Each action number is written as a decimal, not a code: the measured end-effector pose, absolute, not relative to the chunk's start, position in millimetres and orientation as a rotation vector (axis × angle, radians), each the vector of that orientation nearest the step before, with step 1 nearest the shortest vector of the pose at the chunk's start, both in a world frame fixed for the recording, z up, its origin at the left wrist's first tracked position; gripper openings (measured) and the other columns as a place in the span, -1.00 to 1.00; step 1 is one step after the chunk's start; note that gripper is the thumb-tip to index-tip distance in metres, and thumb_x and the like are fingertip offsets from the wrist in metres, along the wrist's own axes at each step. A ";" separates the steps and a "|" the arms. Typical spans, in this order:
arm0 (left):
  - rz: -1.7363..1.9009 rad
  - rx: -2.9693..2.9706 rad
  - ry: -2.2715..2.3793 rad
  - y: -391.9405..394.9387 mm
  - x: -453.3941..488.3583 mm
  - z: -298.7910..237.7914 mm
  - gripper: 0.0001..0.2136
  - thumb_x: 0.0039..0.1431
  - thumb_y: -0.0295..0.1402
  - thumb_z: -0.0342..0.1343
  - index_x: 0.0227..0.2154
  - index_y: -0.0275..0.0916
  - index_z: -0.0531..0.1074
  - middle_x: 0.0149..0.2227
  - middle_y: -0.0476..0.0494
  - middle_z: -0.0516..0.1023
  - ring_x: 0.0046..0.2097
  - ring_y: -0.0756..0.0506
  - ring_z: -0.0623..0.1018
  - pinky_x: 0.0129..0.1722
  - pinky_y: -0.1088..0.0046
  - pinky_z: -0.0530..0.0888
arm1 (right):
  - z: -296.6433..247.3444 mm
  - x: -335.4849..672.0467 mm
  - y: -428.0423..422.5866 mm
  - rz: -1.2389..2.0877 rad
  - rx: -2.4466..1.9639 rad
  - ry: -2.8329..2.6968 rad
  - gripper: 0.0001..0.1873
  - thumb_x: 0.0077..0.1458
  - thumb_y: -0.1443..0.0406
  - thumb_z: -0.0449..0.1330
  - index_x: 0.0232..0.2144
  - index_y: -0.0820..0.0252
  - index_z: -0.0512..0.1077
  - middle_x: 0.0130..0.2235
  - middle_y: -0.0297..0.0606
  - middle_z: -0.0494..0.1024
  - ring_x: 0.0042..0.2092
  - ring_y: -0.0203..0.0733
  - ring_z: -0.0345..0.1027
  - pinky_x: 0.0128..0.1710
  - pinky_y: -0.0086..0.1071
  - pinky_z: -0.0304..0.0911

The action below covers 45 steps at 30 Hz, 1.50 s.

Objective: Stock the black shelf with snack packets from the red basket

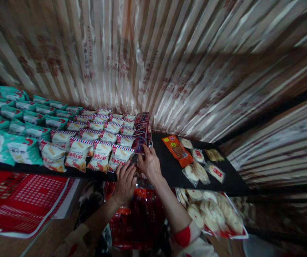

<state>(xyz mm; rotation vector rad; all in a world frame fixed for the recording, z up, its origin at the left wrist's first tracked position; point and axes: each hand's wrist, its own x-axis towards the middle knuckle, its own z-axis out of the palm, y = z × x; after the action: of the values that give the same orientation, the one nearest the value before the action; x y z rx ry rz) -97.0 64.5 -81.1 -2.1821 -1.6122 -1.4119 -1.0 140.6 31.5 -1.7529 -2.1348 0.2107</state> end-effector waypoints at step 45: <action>-1.291 -2.165 -1.511 72.6 -92.5 -87.6 -0.71 0.21 -0.45 -0.07 -0.01 -0.27 0.30 0.06 -0.21 0.42 0.27 -0.18 0.11 0.19 0.10 0.14 | 23.1 4.4 209.6 -0.078 -1.347 -2.469 -0.64 0.13 0.26 0.04 -0.05 0.26 0.42 0.11 -0.03 0.35 0.27 0.03 -0.09 0.20 -0.06 -0.12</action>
<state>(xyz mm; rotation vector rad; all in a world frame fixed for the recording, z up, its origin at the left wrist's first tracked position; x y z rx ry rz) -92.5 72.6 -87.6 -2.1654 -1.5109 -1.2909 4.4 209.6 23.1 -1.3471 -2.4694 -0.0781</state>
